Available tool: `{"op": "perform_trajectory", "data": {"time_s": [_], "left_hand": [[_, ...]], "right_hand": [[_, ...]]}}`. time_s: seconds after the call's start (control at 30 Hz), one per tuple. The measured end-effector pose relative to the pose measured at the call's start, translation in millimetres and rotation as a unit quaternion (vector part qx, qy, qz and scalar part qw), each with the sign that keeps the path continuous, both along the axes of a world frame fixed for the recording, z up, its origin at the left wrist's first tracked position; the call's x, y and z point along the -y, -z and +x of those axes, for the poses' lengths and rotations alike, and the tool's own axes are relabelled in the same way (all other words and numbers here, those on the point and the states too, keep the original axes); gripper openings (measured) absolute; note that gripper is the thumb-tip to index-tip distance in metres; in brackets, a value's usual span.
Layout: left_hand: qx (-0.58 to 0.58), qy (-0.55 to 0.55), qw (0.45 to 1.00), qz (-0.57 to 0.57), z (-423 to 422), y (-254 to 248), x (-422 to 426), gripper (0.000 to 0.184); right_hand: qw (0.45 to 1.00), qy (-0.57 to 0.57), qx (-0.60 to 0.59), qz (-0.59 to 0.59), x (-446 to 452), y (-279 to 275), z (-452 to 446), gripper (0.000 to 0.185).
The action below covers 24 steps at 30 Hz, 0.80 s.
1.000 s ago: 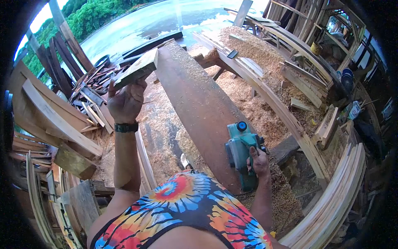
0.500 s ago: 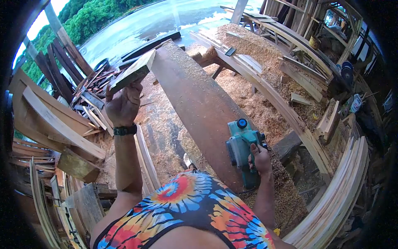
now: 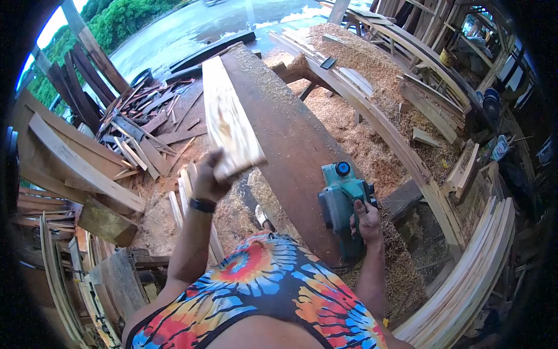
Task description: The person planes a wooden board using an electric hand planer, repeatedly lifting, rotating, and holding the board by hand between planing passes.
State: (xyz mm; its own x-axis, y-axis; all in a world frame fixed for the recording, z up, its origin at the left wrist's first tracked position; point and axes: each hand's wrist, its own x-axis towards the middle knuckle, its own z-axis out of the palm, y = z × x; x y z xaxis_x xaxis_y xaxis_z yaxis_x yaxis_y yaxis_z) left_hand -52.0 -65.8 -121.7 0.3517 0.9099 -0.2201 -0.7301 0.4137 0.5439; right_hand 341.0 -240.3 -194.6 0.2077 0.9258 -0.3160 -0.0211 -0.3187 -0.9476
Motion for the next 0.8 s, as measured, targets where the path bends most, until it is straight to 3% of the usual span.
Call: {"op": "perform_trajectory", "data": {"time_s": [0.03, 0.13, 0.17, 0.27, 0.33, 0.4, 0.5, 0.53, 0.6, 0.7, 0.73, 0.8], "left_hand": [[-0.060, -0.041, 0.997, -0.036, 20, 13, 11, 0.056], [-0.184, 0.068, 0.978, -0.070, 27, 75, 23, 0.061], [-0.220, 0.082, 0.969, -0.082, 26, 120, 17, 0.064], [-0.183, -0.021, 0.966, -0.181, 56, 128, 19, 0.065], [-0.247, -0.021, 0.951, -0.186, 60, 167, 8, 0.067], [-0.376, 0.025, 0.922, -0.083, 50, 257, -16, 0.069], [-0.640, 0.074, 0.765, -0.010, 66, 226, -12, 0.088], [-0.672, 0.115, 0.731, 0.010, 68, 198, -11, 0.089], [-0.710, 0.157, 0.687, 0.015, 70, 190, -19, 0.088], [-0.723, 0.138, 0.676, 0.042, 68, 184, -24, 0.093], [-0.693, 0.201, 0.692, -0.021, 65, 166, -30, 0.098], [-0.697, 0.113, 0.708, 0.010, 54, 205, -51, 0.099]], "right_hand": [[1.000, 0.002, -0.002, 0.001, 1, 1, 0, 0.067], [1.000, 0.002, -0.016, -0.004, 0, -4, -2, 0.067], [1.000, 0.002, -0.023, -0.007, 0, -5, -2, 0.067], [1.000, -0.003, -0.025, -0.003, 1, -1, 1, 0.069], [0.999, -0.004, -0.037, -0.003, 0, -9, -2, 0.065], [0.999, -0.008, -0.044, 0.001, -1, -15, -5, 0.063], [0.999, -0.013, -0.050, 0.006, -1, -15, -5, 0.065], [0.998, -0.012, -0.054, 0.003, 0, -12, -3, 0.066], [0.998, -0.011, -0.058, -0.001, 2, -8, -1, 0.067], [0.998, -0.015, -0.058, -0.010, 3, -11, 0, 0.068], [0.998, -0.019, -0.059, -0.018, 1, -14, 0, 0.069], [0.998, -0.031, -0.055, -0.016, -1, -17, -1, 0.071]]}}
